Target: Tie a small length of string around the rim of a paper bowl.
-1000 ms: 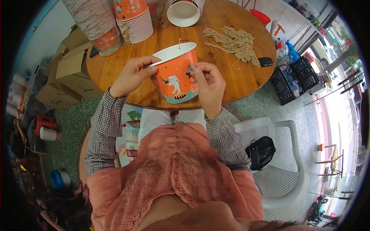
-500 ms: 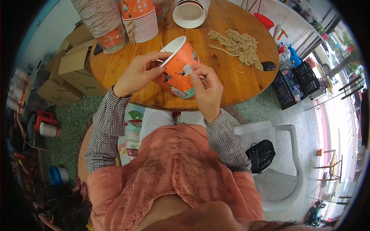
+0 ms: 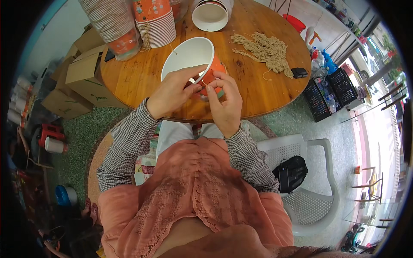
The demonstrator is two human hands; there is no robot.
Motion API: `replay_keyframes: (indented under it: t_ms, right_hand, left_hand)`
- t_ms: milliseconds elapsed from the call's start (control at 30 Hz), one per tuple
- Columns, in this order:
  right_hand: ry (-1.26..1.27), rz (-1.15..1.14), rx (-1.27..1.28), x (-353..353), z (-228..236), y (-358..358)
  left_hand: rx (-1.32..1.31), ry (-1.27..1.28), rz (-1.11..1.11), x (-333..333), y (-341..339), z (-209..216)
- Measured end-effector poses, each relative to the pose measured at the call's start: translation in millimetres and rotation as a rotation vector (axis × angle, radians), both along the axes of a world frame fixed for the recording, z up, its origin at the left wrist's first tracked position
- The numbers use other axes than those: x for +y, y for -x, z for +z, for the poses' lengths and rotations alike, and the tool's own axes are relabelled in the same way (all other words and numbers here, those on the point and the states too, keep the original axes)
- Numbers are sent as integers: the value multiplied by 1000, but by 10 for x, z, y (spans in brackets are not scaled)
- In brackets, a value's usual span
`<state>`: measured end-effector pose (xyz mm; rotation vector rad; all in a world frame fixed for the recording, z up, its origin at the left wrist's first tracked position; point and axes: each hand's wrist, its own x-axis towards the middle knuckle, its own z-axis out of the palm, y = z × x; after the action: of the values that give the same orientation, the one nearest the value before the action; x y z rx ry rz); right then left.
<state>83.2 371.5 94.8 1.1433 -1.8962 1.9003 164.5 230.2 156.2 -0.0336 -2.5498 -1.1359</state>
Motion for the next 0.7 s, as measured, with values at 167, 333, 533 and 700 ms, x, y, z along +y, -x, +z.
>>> replay_keyframes:
  t_ms: [167,333,533,700]
  right_hand:
    - [-31,-42,40,49,71,-20]
    - [-31,-88,131,53,-24,34]
    - [-47,-40,74,77,-72,23]
    - [-232,13,-57,144,-195,33]
  left_hand:
    - [55,28,-26,62,42,-46]
    - [85,181,-75,114,59,-57]
    - [22,269,-56,125,49,-110]
    - [-2,377,72,150,6,-86]
